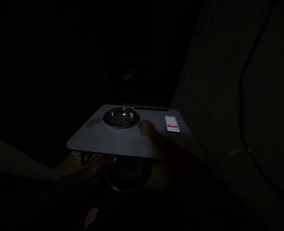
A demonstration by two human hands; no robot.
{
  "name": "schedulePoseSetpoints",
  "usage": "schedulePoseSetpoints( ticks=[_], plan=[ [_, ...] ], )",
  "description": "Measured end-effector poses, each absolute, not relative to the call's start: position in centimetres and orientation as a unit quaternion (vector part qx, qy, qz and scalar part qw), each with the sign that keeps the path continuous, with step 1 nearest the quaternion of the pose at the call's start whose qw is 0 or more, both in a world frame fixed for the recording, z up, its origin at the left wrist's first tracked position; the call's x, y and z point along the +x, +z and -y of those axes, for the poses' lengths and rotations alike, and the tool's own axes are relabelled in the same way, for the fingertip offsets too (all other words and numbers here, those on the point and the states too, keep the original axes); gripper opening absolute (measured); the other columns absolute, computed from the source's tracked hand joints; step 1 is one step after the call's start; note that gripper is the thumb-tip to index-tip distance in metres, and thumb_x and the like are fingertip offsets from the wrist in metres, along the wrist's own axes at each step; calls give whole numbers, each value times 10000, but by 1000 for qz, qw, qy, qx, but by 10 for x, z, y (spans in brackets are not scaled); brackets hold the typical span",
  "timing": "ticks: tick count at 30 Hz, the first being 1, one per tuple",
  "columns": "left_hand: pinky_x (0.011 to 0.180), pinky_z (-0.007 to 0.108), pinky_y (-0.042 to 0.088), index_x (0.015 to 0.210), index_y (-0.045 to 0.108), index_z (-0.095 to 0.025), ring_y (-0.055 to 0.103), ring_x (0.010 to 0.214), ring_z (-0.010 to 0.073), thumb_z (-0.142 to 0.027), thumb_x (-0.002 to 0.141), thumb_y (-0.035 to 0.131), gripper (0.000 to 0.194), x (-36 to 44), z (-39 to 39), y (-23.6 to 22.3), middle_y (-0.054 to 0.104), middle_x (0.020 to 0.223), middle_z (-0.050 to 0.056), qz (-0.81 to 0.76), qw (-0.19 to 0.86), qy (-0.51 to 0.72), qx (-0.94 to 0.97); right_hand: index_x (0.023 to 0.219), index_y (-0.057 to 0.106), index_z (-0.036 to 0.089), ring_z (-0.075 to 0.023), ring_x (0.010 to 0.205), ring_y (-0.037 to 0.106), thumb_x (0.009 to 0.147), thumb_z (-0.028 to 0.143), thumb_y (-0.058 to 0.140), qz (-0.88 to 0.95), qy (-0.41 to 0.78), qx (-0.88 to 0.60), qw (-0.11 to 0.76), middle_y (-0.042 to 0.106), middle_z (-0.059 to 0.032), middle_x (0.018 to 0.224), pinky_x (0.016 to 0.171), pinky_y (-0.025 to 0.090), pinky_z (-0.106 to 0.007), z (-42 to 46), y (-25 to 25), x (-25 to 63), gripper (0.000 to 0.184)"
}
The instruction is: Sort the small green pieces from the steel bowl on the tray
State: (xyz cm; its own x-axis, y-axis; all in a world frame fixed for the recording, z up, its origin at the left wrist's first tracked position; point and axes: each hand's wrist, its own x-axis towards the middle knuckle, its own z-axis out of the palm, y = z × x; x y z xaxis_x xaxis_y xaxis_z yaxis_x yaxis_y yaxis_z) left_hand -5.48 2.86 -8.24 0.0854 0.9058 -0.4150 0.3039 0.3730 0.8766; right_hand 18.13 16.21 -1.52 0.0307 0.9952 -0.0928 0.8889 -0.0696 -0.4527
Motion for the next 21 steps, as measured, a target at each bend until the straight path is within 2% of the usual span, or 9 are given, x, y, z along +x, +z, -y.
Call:
schedulePoseSetpoints(
  ticks=[11, 17, 21],
  plan=[
    [465, 245, 320, 652, 529, -138, 477, 449, 141, -160, 547, 453, 131, -52, -24, -74, 496, 435, 0, -604, 567, 279, 485, 825, 590, 65, -121, 503, 570, 753, 240, 409, 656, 162, -721, 151, 622, -113, 637, 477, 404, -188, -177, -25, 210, 261],
    [471, 244, 318, 590, 515, -137, 466, 438, 133, -161, 543, 462, 74, -53, -25, -73, 447, 393, -14, -610, 561, 277, 487, 811, 593, 60, -121, 457, 554, 747, 232, 416, 653, 162, -726, 142, 622, -118, 626, 447, 398, -193, -173, -19, 217, 255],
    [466, 243, 315, 620, 525, -139, 474, 451, 138, -163, 548, 457, 102, -53, -25, -76, 461, 416, -9, -603, 555, 293, 492, 844, 584, 56, -124, 491, 562, 755, 237, 412, 653, 173, -724, 140, 624, -123, 645, 466, 397, -191, -171, -15, 218, 266]
  ],
)
